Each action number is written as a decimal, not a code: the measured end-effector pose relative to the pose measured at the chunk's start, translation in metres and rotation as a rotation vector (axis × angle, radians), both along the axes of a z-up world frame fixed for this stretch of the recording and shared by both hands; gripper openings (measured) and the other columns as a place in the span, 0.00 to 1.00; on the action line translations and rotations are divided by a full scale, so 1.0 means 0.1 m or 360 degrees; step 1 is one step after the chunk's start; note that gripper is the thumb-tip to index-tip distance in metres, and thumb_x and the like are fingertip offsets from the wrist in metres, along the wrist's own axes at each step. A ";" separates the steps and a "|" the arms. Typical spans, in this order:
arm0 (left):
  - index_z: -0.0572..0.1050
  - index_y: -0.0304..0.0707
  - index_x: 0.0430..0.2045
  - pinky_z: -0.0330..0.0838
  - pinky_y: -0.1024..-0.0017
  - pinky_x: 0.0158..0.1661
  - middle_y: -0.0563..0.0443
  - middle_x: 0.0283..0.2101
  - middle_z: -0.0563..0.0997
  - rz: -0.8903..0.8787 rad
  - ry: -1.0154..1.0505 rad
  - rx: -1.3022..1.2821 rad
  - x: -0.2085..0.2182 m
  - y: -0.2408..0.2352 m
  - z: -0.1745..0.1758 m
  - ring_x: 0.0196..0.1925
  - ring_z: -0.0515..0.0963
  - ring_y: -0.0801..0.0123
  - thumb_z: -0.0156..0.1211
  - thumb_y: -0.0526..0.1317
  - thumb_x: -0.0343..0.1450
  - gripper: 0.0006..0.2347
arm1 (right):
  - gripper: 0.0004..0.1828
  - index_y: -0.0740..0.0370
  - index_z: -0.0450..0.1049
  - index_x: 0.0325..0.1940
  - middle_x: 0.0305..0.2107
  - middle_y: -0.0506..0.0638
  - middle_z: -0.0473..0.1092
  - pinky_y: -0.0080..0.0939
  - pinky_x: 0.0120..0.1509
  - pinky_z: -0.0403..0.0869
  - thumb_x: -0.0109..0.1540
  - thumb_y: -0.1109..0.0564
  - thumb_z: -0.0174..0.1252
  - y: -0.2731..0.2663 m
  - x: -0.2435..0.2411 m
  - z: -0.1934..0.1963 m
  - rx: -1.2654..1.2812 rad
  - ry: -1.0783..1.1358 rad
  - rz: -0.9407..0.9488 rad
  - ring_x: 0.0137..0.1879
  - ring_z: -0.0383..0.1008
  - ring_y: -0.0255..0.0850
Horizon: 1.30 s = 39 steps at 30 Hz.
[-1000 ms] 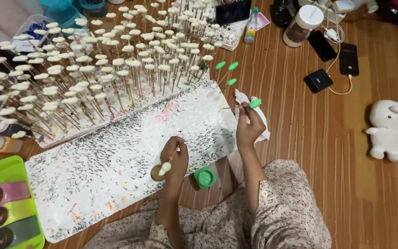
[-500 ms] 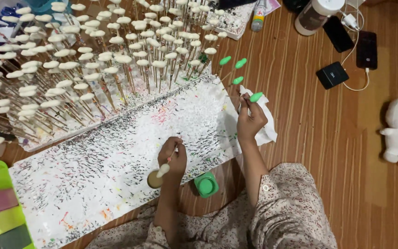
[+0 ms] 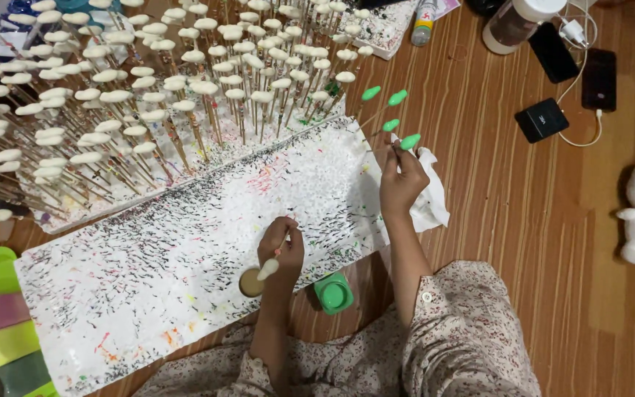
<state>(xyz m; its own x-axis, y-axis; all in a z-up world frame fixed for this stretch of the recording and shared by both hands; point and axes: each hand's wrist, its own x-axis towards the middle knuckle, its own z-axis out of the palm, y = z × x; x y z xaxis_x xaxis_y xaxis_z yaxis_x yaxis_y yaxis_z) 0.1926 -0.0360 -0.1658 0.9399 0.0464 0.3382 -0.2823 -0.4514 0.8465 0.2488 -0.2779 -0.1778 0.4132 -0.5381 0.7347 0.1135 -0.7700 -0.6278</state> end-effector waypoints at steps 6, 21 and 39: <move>0.74 0.36 0.26 0.76 0.73 0.23 0.45 0.21 0.75 -0.0043 -0.0131 0.0192 0.01 0.03 0.14 0.23 0.78 0.58 0.52 0.25 0.69 0.06 | 0.03 0.65 0.82 0.32 0.22 0.57 0.77 0.47 0.39 0.78 0.58 0.66 0.71 -0.14 0.13 -0.05 -0.0005 0.0066 -0.0062 0.32 0.81 0.55; 0.70 0.29 0.20 0.70 0.76 0.23 0.43 0.26 0.71 -0.0170 -0.1073 0.0952 0.15 0.11 0.25 0.24 0.74 0.61 0.54 0.20 0.69 0.09 | 0.03 0.67 0.82 0.34 0.21 0.59 0.75 0.46 0.37 0.79 0.58 0.68 0.70 -0.16 0.17 -0.10 0.0102 0.0099 0.0010 0.32 0.80 0.56; 0.72 0.43 0.30 0.77 0.57 0.29 0.45 0.22 0.77 0.0054 0.0314 0.0224 -0.19 0.17 0.19 0.29 0.82 0.50 0.54 0.33 0.70 0.02 | 0.09 0.62 0.83 0.44 0.37 0.56 0.80 0.47 0.52 0.80 0.59 0.64 0.69 0.77 -0.66 0.05 0.0709 0.0599 0.0607 0.45 0.82 0.52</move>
<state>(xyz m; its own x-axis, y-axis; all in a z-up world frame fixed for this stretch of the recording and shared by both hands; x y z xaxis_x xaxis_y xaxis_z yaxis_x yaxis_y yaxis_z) 0.1738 -0.0187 -0.1466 0.9871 0.0448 0.1535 -0.1002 -0.5751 0.8120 0.1829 -0.2006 -0.1729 0.8167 -0.5213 0.2473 0.0376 -0.3797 -0.9244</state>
